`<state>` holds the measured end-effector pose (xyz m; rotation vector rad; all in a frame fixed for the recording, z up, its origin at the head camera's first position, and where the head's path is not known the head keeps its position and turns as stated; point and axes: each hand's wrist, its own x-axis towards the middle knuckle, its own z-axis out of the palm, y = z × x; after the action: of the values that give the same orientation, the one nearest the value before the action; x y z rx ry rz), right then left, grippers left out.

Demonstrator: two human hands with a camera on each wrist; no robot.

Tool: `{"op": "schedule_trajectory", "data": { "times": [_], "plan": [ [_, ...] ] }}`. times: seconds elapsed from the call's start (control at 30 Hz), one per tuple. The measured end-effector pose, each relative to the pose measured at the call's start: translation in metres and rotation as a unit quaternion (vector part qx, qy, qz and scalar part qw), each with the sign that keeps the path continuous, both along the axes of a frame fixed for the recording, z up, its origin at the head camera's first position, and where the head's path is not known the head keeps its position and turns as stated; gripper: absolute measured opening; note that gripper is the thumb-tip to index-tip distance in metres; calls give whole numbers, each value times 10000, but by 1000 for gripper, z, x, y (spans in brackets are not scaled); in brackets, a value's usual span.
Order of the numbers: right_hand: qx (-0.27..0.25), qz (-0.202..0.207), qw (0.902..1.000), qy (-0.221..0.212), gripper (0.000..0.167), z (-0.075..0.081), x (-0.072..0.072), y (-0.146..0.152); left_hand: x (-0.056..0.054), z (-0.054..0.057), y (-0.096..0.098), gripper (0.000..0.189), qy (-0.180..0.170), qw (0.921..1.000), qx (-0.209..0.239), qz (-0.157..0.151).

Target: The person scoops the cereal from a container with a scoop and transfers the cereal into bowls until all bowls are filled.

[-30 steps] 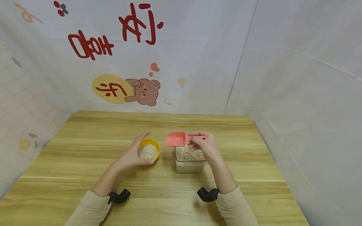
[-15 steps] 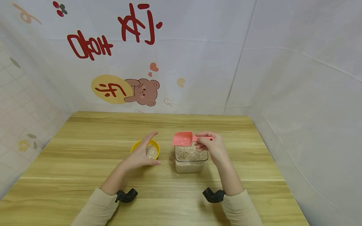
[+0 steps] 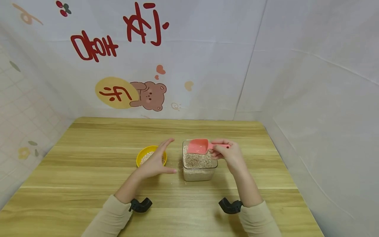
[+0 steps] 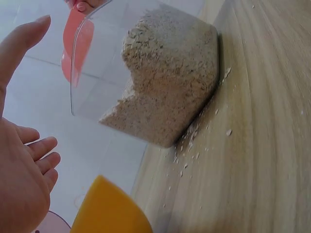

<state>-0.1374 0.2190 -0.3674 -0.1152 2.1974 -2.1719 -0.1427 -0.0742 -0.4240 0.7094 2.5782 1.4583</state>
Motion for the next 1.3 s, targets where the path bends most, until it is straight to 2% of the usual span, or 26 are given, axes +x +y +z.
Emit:
{"op": "schedule_trajectory", "data": {
  "times": [0.23, 0.67, 1.3],
  "plan": [
    [62, -93, 9999, -90, 27, 2, 0, 6, -2, 2, 12, 119, 24, 10000, -60, -12],
    [587, -215, 9980, -106, 31, 3, 2, 13, -4, 2, 29, 116, -134, 9998, 69, -111],
    [1207, -126, 9923, -265, 27, 4, 1, 14, -11, -4, 37, 120, -495, 9983, 220, -225]
  ]
}}
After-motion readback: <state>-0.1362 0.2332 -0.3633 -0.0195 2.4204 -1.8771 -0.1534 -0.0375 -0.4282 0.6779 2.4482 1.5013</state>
